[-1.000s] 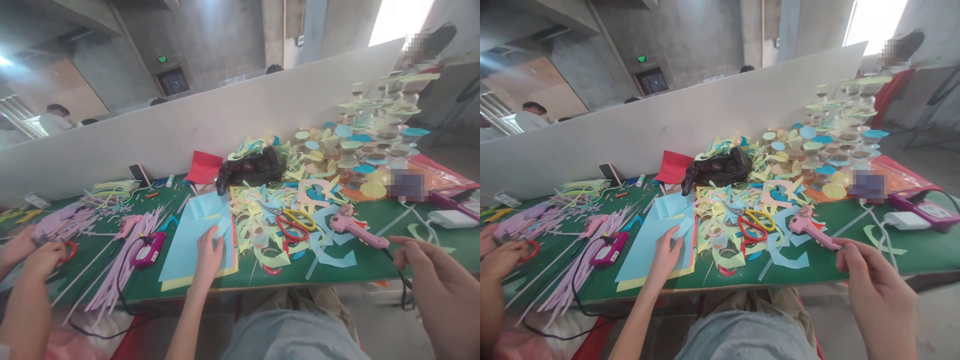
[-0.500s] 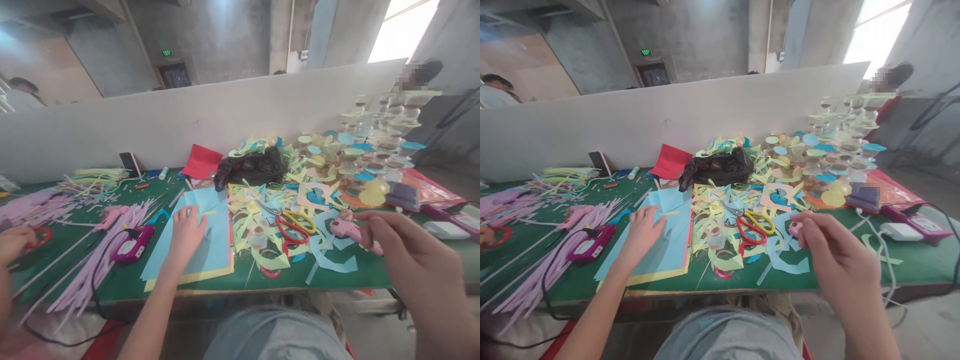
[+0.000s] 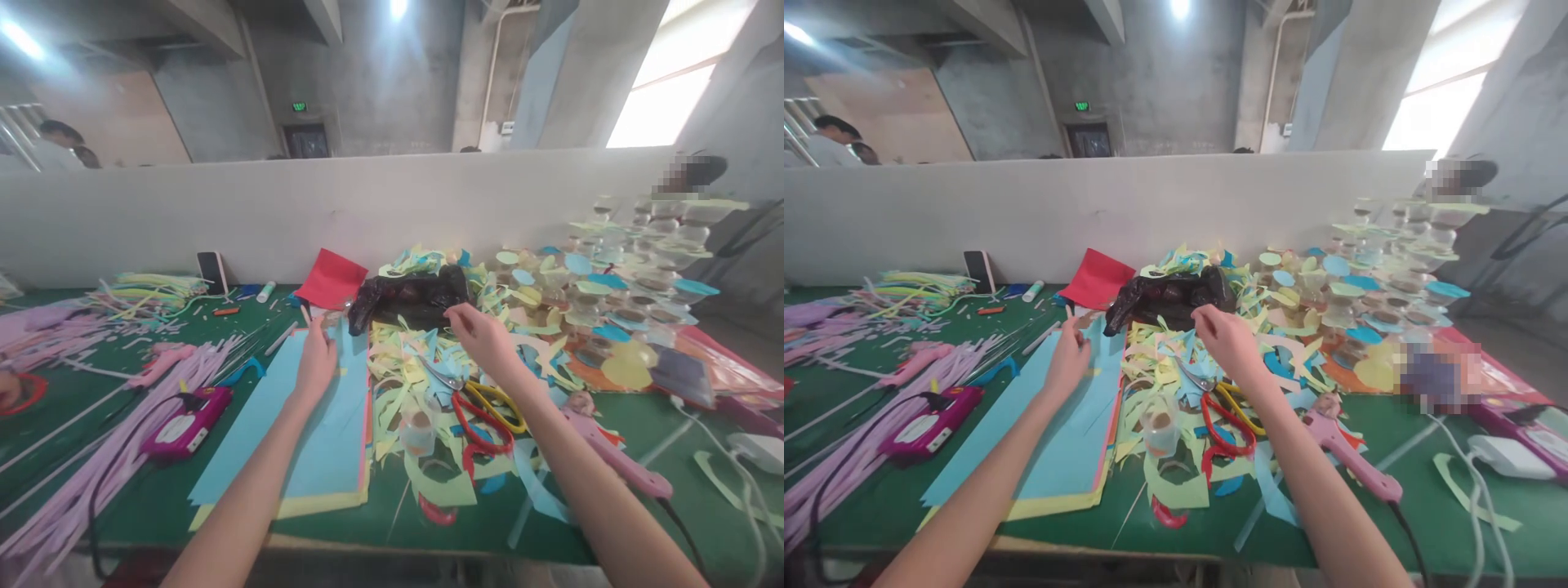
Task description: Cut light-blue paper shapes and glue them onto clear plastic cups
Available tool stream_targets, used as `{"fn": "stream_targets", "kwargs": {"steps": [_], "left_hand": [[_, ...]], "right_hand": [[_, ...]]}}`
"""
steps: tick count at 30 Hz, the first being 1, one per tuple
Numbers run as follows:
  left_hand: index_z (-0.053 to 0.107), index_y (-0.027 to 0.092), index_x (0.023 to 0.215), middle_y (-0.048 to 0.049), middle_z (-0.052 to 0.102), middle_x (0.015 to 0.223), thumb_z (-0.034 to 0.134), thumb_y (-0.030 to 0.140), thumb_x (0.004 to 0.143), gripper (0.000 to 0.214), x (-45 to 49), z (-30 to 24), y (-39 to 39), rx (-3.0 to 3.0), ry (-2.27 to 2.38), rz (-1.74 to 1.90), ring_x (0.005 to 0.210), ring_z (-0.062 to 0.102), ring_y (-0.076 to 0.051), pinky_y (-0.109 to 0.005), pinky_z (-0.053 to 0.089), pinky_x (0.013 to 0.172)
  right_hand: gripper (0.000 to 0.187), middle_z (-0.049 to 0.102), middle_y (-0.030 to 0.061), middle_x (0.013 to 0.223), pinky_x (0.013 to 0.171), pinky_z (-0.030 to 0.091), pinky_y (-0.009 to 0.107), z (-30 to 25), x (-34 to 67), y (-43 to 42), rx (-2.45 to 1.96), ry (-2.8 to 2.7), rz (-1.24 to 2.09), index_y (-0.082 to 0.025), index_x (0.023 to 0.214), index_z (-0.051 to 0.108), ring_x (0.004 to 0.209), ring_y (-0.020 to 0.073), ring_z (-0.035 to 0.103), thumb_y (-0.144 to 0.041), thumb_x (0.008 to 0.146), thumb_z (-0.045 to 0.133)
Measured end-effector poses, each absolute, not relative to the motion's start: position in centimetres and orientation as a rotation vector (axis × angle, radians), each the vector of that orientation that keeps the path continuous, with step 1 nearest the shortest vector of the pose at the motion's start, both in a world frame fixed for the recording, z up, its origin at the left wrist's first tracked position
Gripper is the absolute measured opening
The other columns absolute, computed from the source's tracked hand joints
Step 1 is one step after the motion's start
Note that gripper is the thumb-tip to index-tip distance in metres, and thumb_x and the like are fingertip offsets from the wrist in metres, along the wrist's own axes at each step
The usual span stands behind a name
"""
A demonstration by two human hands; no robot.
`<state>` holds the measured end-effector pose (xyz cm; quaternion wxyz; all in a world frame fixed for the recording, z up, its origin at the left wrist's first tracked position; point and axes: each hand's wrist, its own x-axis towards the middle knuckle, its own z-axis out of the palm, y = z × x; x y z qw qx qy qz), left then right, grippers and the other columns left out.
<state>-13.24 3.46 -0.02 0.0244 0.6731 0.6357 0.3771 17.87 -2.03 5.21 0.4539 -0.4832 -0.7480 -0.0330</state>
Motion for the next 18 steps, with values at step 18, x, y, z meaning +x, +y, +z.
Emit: {"fn": "stream_targets", "kwargs": {"steps": [18], "left_hand": [[0.057, 0.021, 0.093, 0.0012, 0.058, 0.080, 0.056, 0.043, 0.089, 0.022, -5.2, 1.4, -1.7, 1.560, 1.212, 1.564, 0.072, 0.054, -0.014, -0.023, 0.045, 0.065]], "right_hand": [[0.031, 0.061, 0.0112, 0.119, 0.092, 0.046, 0.043, 4.2, 16.2, -4.4, -0.940, -2.180, -0.821, -0.023, 0.128, 0.055, 0.109, 0.0266, 0.052, -0.025, 0.097, 0.054]]}}
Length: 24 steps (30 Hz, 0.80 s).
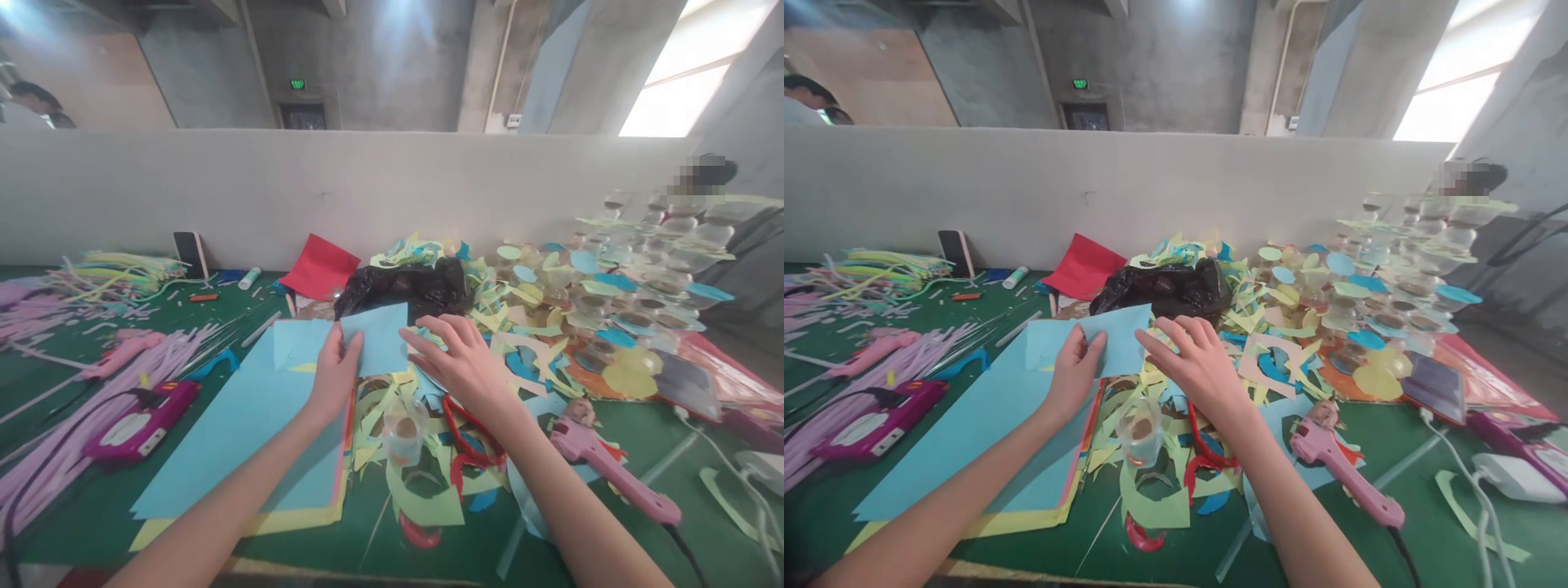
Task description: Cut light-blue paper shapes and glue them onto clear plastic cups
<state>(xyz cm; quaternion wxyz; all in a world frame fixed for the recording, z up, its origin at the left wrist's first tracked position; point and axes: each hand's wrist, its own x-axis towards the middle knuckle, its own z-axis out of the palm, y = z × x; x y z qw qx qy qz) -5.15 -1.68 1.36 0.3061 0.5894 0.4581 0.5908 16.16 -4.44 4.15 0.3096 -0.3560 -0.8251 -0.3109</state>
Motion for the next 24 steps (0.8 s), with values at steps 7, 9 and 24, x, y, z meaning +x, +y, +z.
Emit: {"fn": "stream_targets", "kwargs": {"steps": [7, 9, 24], "left_hand": [[0.061, 0.019, 0.090, 0.0016, 0.062, 0.067, 0.062, 0.052, 0.082, 0.035, -4.5, 0.9, -2.2, 1.457, 1.079, 1.274, 0.055, 0.057, -0.013, -0.025, 0.046, 0.052], [0.059, 0.019, 0.084, 0.0020, 0.059, 0.058, 0.055, 0.056, 0.085, 0.037, -4.4, 0.8, -2.5, 1.472, 1.049, 1.210, 0.048, 0.056, -0.013, -0.026, 0.046, 0.051], [0.065, 0.019, 0.100, -0.0019, 0.064, 0.078, 0.055, 0.050, 0.086, 0.036, -4.6, 0.2, -2.1, 1.772, 1.097, 1.170, 0.072, 0.059, -0.017, -0.027, 0.050, 0.062]], "right_hand": [[0.016, 0.061, 0.0110, 0.117, 0.091, 0.047, 0.043, 3.1, 15.9, -4.0, -0.932, -2.120, -0.731, -0.024, 0.109, 0.063, 0.111, 0.0276, 0.049, -0.020, 0.097, 0.053], [0.012, 0.061, 0.0113, 0.117, 0.090, 0.047, 0.043, 2.7, 15.7, -3.8, -0.936, -2.100, -0.692, -0.022, 0.103, 0.064, 0.110, 0.0277, 0.049, -0.020, 0.097, 0.054], [0.021, 0.059, 0.0152, 0.116, 0.094, 0.043, 0.048, 1.1, 15.2, -2.6, -1.153, -1.877, -0.336, -0.018, 0.108, 0.060, 0.110, 0.0309, 0.050, -0.033, 0.094, 0.056]]}}
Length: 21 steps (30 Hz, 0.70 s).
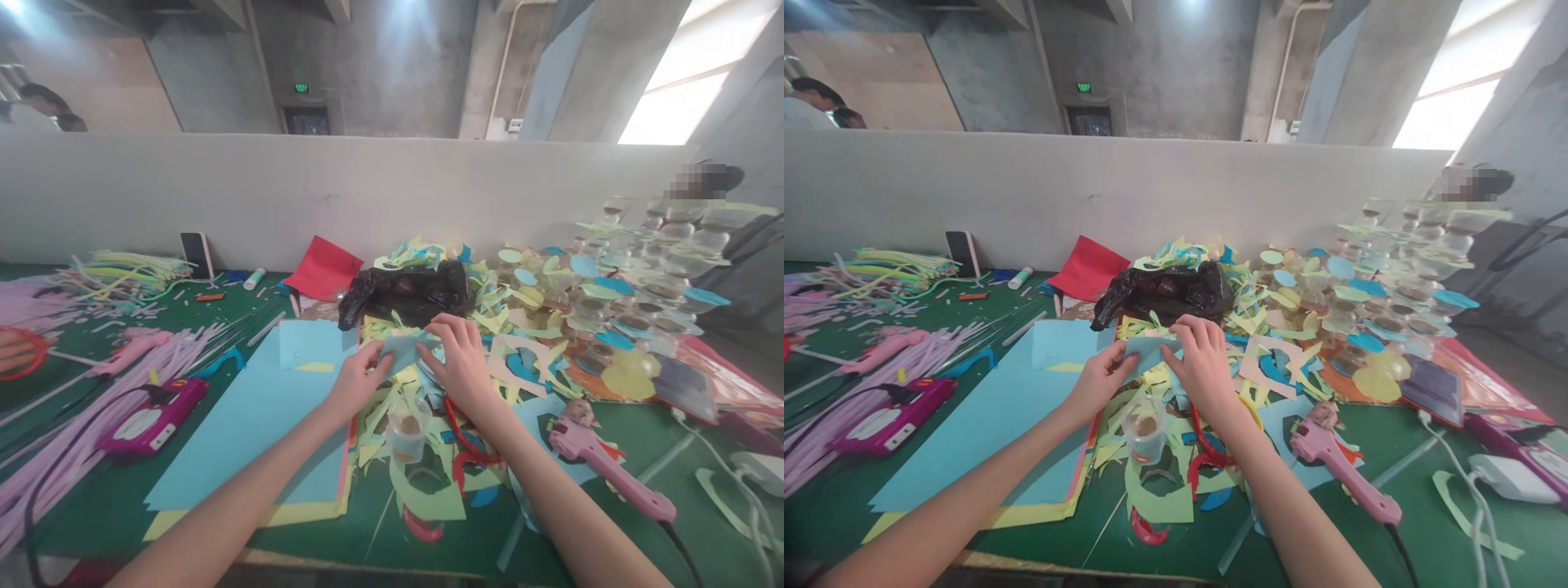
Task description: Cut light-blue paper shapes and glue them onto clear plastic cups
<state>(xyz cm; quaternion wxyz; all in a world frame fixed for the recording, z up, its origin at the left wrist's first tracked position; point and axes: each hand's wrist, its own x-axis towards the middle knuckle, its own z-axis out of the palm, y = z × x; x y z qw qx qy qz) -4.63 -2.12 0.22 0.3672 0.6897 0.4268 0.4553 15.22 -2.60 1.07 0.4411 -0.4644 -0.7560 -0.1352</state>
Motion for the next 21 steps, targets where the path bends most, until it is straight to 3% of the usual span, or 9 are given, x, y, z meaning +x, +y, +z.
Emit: {"fn": "stream_targets", "kwargs": {"steps": [4, 8, 14, 18, 21], "left_hand": [[0.063, 0.020, 0.104, -0.0007, 0.063, 0.070, 0.055, 0.052, 0.086, 0.037, -4.5, 0.3, -2.0, 1.666, 1.078, 1.236, 0.064, 0.059, -0.016, -0.026, 0.048, 0.059], [0.064, 0.019, 0.100, -0.0048, 0.068, 0.082, 0.058, 0.052, 0.084, 0.037, -4.6, 1.1, -1.7, 1.761, 1.092, 1.202, 0.073, 0.062, -0.019, -0.029, 0.048, 0.065], [0.061, 0.021, 0.105, -0.0084, 0.066, 0.110, 0.048, 0.057, 0.087, 0.042, -8.1, 4.3, -1.5, 2.102, 1.499, 0.932, 0.097, 0.061, -0.024, -0.033, 0.045, 0.082], [0.063, 0.022, 0.102, -0.0121, 0.065, 0.108, 0.059, 0.064, 0.073, 0.051, -11.3, 3.5, -3.0, 2.146, 1.796, 0.417, 0.098, 0.060, -0.033, -0.033, 0.044, 0.072], [0.062, 0.021, 0.095, -0.0124, 0.065, 0.098, 0.054, 0.054, 0.081, 0.036, -12.1, 1.7, -4.2, 2.219, 1.773, 0.365, 0.092, 0.060, -0.032, -0.034, 0.042, 0.070]], "right_hand": [[0.043, 0.059, 0.0158, 0.119, 0.092, 0.045, 0.047, 1.1, 14.7, -2.5, -1.228, -1.656, 0.225, -0.018, 0.120, 0.055, 0.111, 0.0311, 0.053, -0.045, 0.087, 0.062], [0.031, 0.068, 0.0062, 0.090, 0.080, 0.047, 0.037, 1.3, 14.2, -2.8, -1.117, -1.579, 0.811, -0.020, 0.092, 0.064, 0.087, 0.0236, 0.062, -0.049, 0.089, 0.054], [0.030, 0.064, 0.0033, 0.076, 0.071, 0.043, 0.032, 2.5, 15.2, -2.6, -1.211, -1.351, 0.682, -0.020, 0.074, 0.058, 0.076, 0.0203, 0.057, -0.047, 0.085, 0.053], [0.029, 0.062, 0.0030, 0.072, 0.067, 0.042, 0.030, 3.6, 16.0, -2.7, -1.287, -1.238, 0.638, -0.021, 0.070, 0.055, 0.072, 0.0194, 0.056, -0.046, 0.084, 0.054], [0.029, 0.062, 0.0032, 0.073, 0.066, 0.043, 0.031, 3.8, 16.0, -2.9, -1.271, -1.248, 0.647, -0.021, 0.071, 0.056, 0.072, 0.0198, 0.056, -0.046, 0.085, 0.054]]}}
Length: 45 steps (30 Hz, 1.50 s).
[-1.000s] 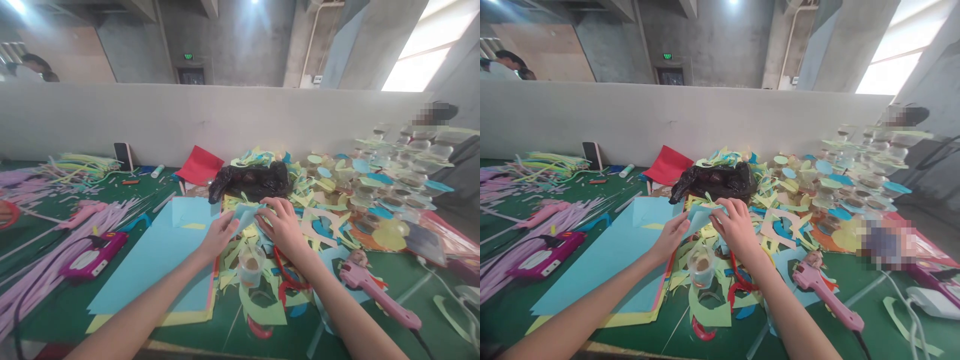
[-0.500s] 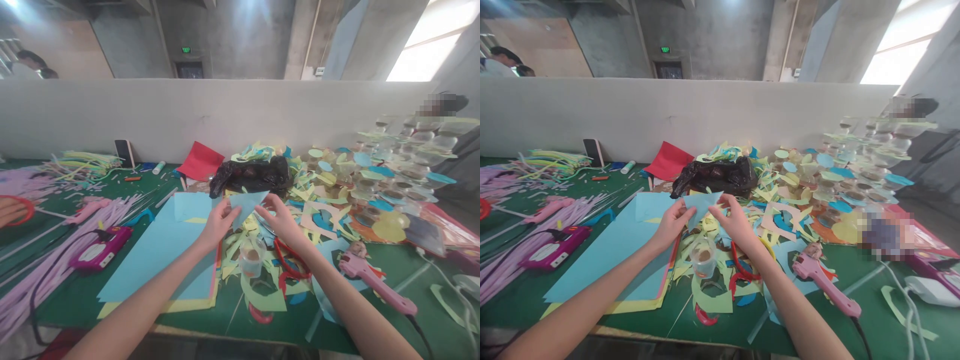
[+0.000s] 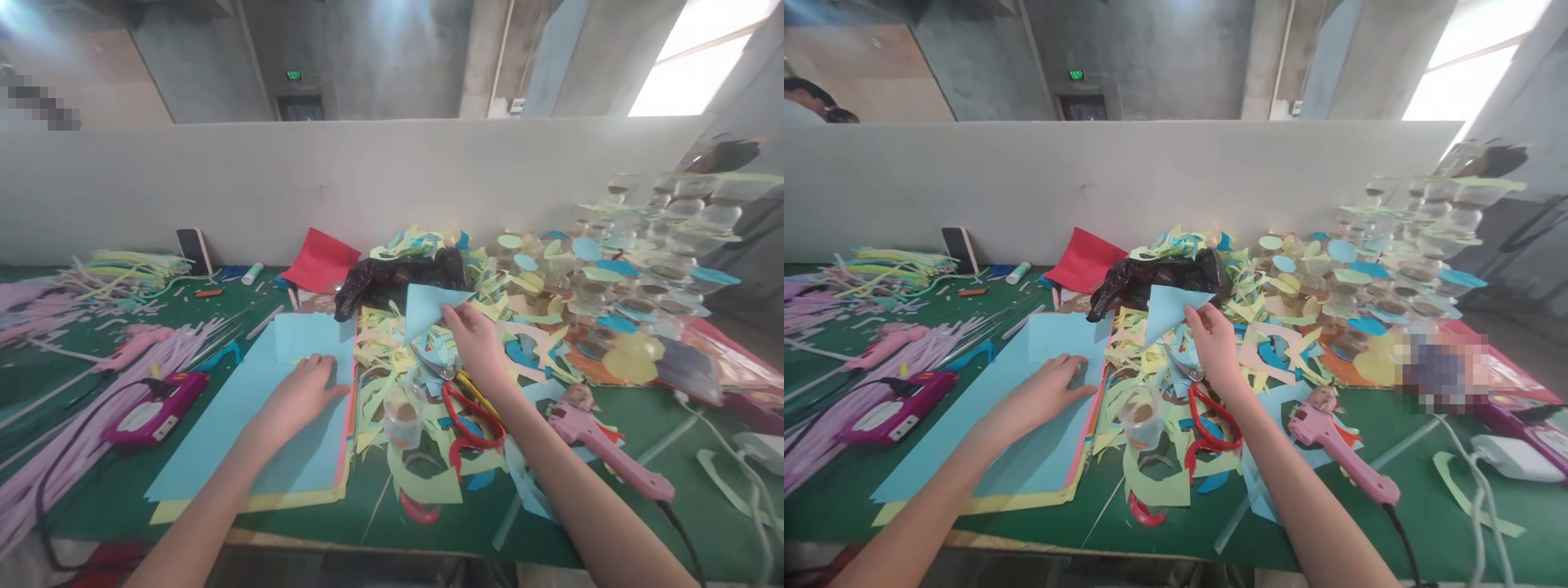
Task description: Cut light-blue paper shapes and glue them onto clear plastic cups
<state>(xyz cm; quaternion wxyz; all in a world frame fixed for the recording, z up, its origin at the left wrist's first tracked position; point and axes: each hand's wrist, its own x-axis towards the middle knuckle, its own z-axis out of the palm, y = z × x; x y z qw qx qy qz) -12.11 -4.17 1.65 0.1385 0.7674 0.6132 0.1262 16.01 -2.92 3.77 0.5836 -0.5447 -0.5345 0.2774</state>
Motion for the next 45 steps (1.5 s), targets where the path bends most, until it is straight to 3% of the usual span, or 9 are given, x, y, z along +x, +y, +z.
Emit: {"fn": "stream_targets", "kwargs": {"steps": [7, 14, 19, 23, 28, 33, 38, 41, 45], "left_hand": [[0.060, 0.021, 0.108, -0.0035, 0.062, 0.075, 0.048, 0.038, 0.083, 0.033, -11.8, 0.5, -3.4, 2.077, 1.630, 0.451, 0.065, 0.058, -0.022, -0.029, 0.039, 0.057], [0.061, 0.023, 0.113, -0.0053, 0.067, 0.095, 0.056, 0.040, 0.079, 0.039, -13.2, 4.6, 0.7, 2.015, 1.596, 0.740, 0.080, 0.064, -0.021, -0.027, 0.046, 0.064], [0.061, 0.017, 0.100, -0.0078, 0.066, 0.099, 0.054, 0.020, 0.074, 0.027, -14.3, 6.6, 9.8, 1.972, 1.875, 1.149, 0.090, 0.063, -0.021, -0.030, 0.048, 0.079], [0.058, 0.014, 0.088, -0.0132, 0.065, 0.098, 0.055, 0.014, 0.072, 0.017, -13.5, 6.1, 14.9, 1.893, 2.017, 1.185, 0.098, 0.060, -0.027, -0.040, 0.045, 0.090], [0.058, 0.019, 0.095, -0.0143, 0.058, 0.116, 0.050, 0.025, 0.085, 0.015, -10.1, 5.5, 12.2, 2.014, 1.970, 1.383, 0.118, 0.048, -0.029, -0.047, 0.035, 0.105], [0.058, 0.021, 0.102, -0.0097, 0.058, 0.110, 0.044, 0.035, 0.091, 0.023, -5.9, 7.1, 3.4, 2.282, 1.466, 1.655, 0.106, 0.053, -0.024, -0.036, 0.044, 0.092], [0.054, 0.023, 0.116, 0.0007, 0.058, 0.076, 0.046, 0.050, 0.091, 0.037, -3.9, 6.4, -1.8, 1.900, 1.159, 1.169, 0.066, 0.055, -0.015, -0.026, 0.045, 0.061], [0.061, 0.020, 0.094, 0.0041, 0.048, 0.059, 0.057, 0.054, 0.085, 0.035, -4.0, 4.8, -1.8, 1.761, 1.201, 1.047, 0.054, 0.048, -0.013, -0.024, 0.038, 0.050], [0.065, 0.019, 0.087, 0.0008, 0.060, 0.070, 0.060, 0.053, 0.083, 0.035, -4.9, 3.3, -0.8, 1.670, 1.125, 1.057, 0.061, 0.053, -0.013, -0.024, 0.042, 0.055]], "right_hand": [[0.032, 0.061, 0.0028, 0.072, 0.065, 0.043, 0.031, 3.1, 16.1, -2.7, -1.211, -1.296, 0.653, -0.022, 0.073, 0.055, 0.077, 0.0217, 0.058, -0.050, 0.087, 0.053], [0.033, 0.060, 0.0013, 0.072, 0.064, 0.041, 0.029, 3.5, 16.5, -2.8, -1.213, -1.286, 0.625, -0.022, 0.071, 0.052, 0.071, 0.0183, 0.054, -0.050, 0.088, 0.051], [0.031, 0.060, 0.0012, 0.073, 0.066, 0.042, 0.030, 2.7, 16.6, -2.1, -1.175, -1.288, 0.647, -0.022, 0.073, 0.052, 0.073, 0.0189, 0.056, -0.049, 0.088, 0.052], [0.034, 0.055, -0.0007, 0.067, 0.060, 0.038, 0.029, 2.9, 16.8, -1.9, -1.246, -1.277, 0.608, -0.022, 0.069, 0.049, 0.065, 0.0166, 0.050, -0.050, 0.088, 0.052], [0.034, 0.056, -0.0001, 0.066, 0.056, 0.035, 0.028, 3.5, 16.9, -2.2, -1.275, -1.272, 0.643, -0.022, 0.068, 0.051, 0.061, 0.0154, 0.046, -0.050, 0.087, 0.052], [0.032, 0.058, 0.0002, 0.069, 0.057, 0.038, 0.027, 3.7, 16.7, -2.6, -1.206, -1.308, 0.732, -0.020, 0.071, 0.058, 0.062, 0.0151, 0.048, -0.049, 0.085, 0.054], [0.028, 0.061, -0.0005, 0.070, 0.062, 0.042, 0.028, 3.9, 15.6, -3.4, -1.093, -1.402, 0.866, -0.021, 0.073, 0.061, 0.066, 0.0157, 0.054, -0.046, 0.084, 0.058], [0.025, 0.063, -0.0003, 0.074, 0.065, 0.044, 0.028, 3.9, 14.8, -4.0, -1.044, -1.491, 0.880, -0.021, 0.075, 0.063, 0.070, 0.0161, 0.057, -0.042, 0.087, 0.056], [0.024, 0.067, 0.0012, 0.079, 0.070, 0.049, 0.030, 3.6, 14.4, -4.1, -1.043, -1.549, 0.862, -0.021, 0.091, 0.068, 0.077, 0.0178, 0.062, -0.040, 0.090, 0.054]]}}
